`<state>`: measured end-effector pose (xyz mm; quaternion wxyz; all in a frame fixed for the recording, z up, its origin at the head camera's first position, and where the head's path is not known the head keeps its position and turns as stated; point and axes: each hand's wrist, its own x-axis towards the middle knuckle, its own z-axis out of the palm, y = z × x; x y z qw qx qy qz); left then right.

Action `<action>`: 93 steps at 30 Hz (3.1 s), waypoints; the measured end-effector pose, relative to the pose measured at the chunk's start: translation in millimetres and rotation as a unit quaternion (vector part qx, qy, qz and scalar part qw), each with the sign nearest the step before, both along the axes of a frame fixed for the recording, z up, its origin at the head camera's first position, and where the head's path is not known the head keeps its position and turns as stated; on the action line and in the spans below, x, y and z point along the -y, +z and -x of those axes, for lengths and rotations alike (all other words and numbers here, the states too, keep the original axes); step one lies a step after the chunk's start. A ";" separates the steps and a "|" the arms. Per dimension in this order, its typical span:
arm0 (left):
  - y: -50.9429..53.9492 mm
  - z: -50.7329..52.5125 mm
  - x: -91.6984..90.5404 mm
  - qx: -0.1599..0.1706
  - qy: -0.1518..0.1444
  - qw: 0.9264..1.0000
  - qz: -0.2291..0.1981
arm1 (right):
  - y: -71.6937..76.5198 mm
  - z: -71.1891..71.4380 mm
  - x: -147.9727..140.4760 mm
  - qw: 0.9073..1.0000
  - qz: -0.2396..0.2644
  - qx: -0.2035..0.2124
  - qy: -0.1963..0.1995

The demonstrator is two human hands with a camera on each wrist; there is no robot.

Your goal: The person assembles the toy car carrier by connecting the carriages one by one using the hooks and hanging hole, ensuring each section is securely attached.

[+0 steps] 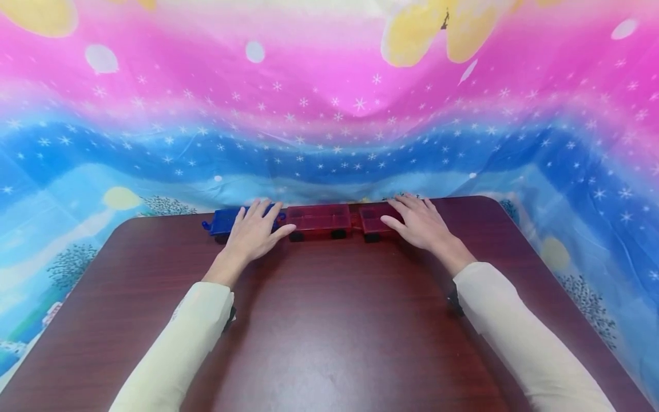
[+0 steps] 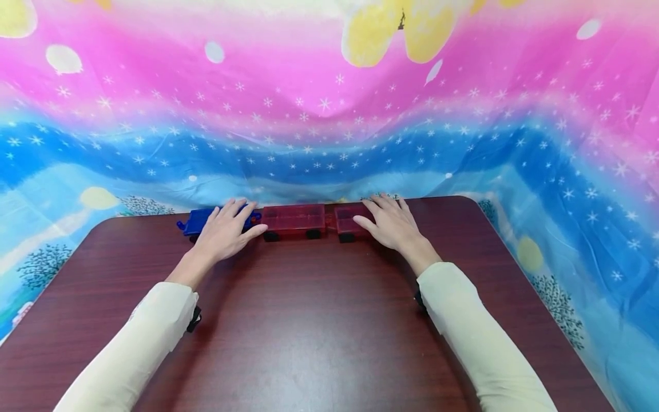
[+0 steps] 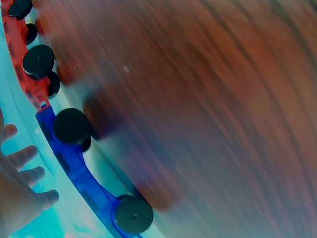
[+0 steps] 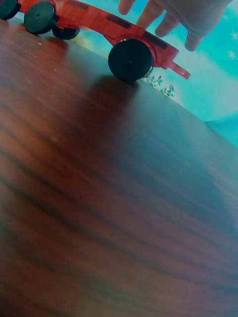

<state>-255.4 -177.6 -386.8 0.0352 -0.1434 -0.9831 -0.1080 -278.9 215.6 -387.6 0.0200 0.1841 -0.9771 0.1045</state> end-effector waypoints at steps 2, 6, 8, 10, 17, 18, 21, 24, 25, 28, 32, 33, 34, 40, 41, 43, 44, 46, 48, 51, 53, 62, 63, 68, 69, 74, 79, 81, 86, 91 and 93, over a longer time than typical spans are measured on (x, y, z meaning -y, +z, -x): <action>-0.8 1.3 -4.4 -0.002 -0.002 1.000 0.000 | -1.3 0.4 -2.4 1.000 0.000 -0.004 -0.001; -2.6 2.9 -12.0 -0.007 -0.004 1.000 0.002 | -2.9 0.6 -5.7 1.000 -0.002 -0.006 -0.005; -3.2 3.1 -15.2 -0.010 -0.005 1.000 0.003 | -4.3 0.3 -7.1 1.000 -0.002 -0.005 -0.005; -3.3 3.7 -17.8 -0.011 -0.008 1.000 0.005 | -6.0 0.1 -8.9 1.000 -0.001 -0.003 -0.006; -4.6 6.6 -23.9 -0.014 -0.018 1.000 0.001 | -10.5 1.5 -14.2 1.000 -0.003 -0.009 -0.001; -4.9 7.3 -24.8 -0.015 -0.019 1.000 0.002 | -10.7 1.6 -14.5 1.000 -0.004 -0.010 0.000; -6.1 9.3 -28.2 -0.017 -0.024 1.000 0.004 | -11.3 1.9 -14.4 1.000 -0.005 -0.009 0.002; -7.3 11.5 -32.8 -0.017 -0.030 0.999 0.007 | -12.1 2.7 -13.7 1.000 -0.008 -0.012 0.002; -7.3 12.0 -34.5 -0.017 -0.032 0.999 0.008 | -12.2 3.0 -13.3 1.000 -0.008 -0.013 0.001; -8.4 14.1 -39.6 -0.017 -0.038 0.999 0.010 | -12.4 4.1 -11.9 1.000 -0.007 -0.016 -0.001; -10.4 17.4 -45.2 -0.007 -0.044 0.999 0.013 | -13.2 5.4 -9.9 1.000 -0.006 -0.016 0.001; -10.9 18.2 -46.3 -0.005 -0.045 0.999 0.012 | -13.4 5.5 -9.4 1.000 -0.006 -0.016 0.002; -11.2 18.9 -47.2 -0.002 -0.046 0.999 0.011 | -13.4 5.6 -9.0 1.000 -0.007 -0.016 0.003; -11.5 21.8 -53.0 0.001 -0.055 0.998 0.013 | -12.2 5.6 -5.2 1.000 -0.012 -0.016 0.007; -11.6 22.5 -53.9 0.000 -0.056 0.998 0.016 | -12.1 5.8 -4.5 1.000 -0.013 -0.015 0.008; -11.8 24.1 -56.1 -0.001 -0.057 0.998 0.021 | -11.8 6.1 -3.4 1.000 -0.014 -0.012 0.008; -12.0 24.8 -57.2 -0.002 -0.058 0.998 0.023 | -12.0 6.4 -3.1 1.000 -0.016 -0.012 0.008; -12.5 26.1 -59.1 -0.001 -0.057 0.998 0.025 | -12.7 7.1 -2.7 1.000 -0.018 -0.011 0.006; -13.2 26.9 -61.0 0.000 -0.056 0.998 0.025 | -13.9 8.0 -2.5 1.000 -0.021 -0.013 0.005; -14.7 27.5 -63.2 0.004 -0.053 0.998 0.024 | -16.2 9.1 -2.7 1.000 -0.022 -0.013 0.004; -16.2 27.9 -64.6 0.007 -0.054 0.998 0.024 | -17.5 9.8 -3.0 1.000 -0.023 -0.013 0.004; -21.7 30.1 -70.1 0.017 -0.063 0.997 0.046 | -17.3 10.2 -0.9 0.999 -0.031 -0.014 0.007; -21.4 30.0 -70.9 0.019 -0.064 0.997 0.048 | -17.2 10.1 -0.7 0.999 -0.032 -0.014 0.007; -19.8 30.1 -74.7 0.024 -0.068 0.996 0.051 | -16.6 10.0 0.2 0.999 -0.030 -0.011 0.010; -19.6 30.2 -74.9 0.024 -0.070 0.996 0.052 | -16.9 10.3 0.4 0.999 -0.029 -0.010 0.012; -18.6 30.5 -74.8 0.027 -0.083 0.994 0.060 | -18.0 10.4 1.8 0.999 -0.032 -0.007 0.014; -19.8 31.1 -74.7 0.026 -0.090 0.993 0.072 | -19.3 10.4 0.4 0.999 -0.046 -0.004 0.012; -21.1 31.3 -75.0 0.027 -0.091 0.992 0.077 | -19.5 10.3 0.0 0.998 -0.053 0.003 0.012; -23.0 30.9 -76.0 0.026 -0.094 0.992 0.084 | -19.2 9.3 0.0 0.998 -0.063 0.020 0.011; -22.3 30.4 -75.4 0.017 -0.093 0.992 0.086 | -18.8 8.4 1.5 0.998 -0.062 0.022 0.009; -22.3 30.5 -75.0 0.013 -0.093 0.992 0.084 | -18.7 8.4 2.1 0.998 -0.062 0.021 0.006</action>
